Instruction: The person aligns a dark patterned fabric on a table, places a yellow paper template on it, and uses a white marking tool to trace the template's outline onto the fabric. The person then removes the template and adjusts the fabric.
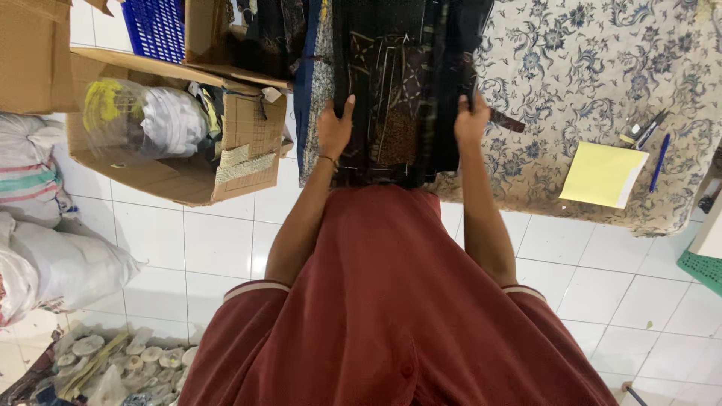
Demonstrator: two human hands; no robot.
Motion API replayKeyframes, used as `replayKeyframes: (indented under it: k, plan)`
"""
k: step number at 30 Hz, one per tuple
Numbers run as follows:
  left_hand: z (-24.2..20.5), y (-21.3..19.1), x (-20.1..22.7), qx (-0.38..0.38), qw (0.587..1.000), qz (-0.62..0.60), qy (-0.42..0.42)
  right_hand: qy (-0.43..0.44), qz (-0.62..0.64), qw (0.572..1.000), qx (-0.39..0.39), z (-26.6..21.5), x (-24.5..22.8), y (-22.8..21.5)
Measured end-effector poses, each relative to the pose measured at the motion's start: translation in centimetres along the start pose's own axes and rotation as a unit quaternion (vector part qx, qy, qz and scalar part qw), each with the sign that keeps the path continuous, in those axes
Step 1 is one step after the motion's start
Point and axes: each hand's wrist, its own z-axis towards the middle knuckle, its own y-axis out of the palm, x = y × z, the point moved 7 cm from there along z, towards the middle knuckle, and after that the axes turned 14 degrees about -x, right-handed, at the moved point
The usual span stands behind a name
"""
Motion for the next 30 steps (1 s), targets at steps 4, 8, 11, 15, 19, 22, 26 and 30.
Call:
replayKeyframes:
  k: [4,8,11,15,19,22,26,30]
  plan:
    - [-1.8,1.3,-0.9,-0.149,0.958,-0.094,-0.225,0.142,-0.027,0.989,0.039,-0.3,-2.9,-4.1]
    - [-2.1,-0.8,2.9,-0.073,0.989,0.005,-0.129,-0.137,-0.064,0.988,0.014,0.9,-13.5,-2.3]
    - [-2.0,-1.2,4.4,-0.008,0.995,0.084,-0.059,-0.233,-0.193,0.946,-0.115,3.9,-18.0,3.3]
    - [-1.3,-0.6,2.0,-0.023,0.997,0.022,-0.077,-0.180,-0.224,0.907,-0.307,9.1,-16.8,9.0]
    - [-1.9,-1.8,-0.2,0.053,0.996,0.008,-0.066,-0.150,-0.331,0.852,-0.376,12.6,-14.7,11.5]
    - [-2.6,-1.2,-2.0,0.042,0.993,-0.004,-0.108,-0.079,-0.310,0.846,-0.426,14.2,-13.0,12.1]
    - [-1.8,-0.4,-3.0,0.028,0.992,0.049,-0.109,-0.058,-0.252,0.849,-0.461,14.7,-12.1,11.7]
    - [-1.6,0.0,-3.1,0.031,0.994,0.055,-0.092,0.038,-0.195,0.841,-0.504,14.6,-10.8,10.8]
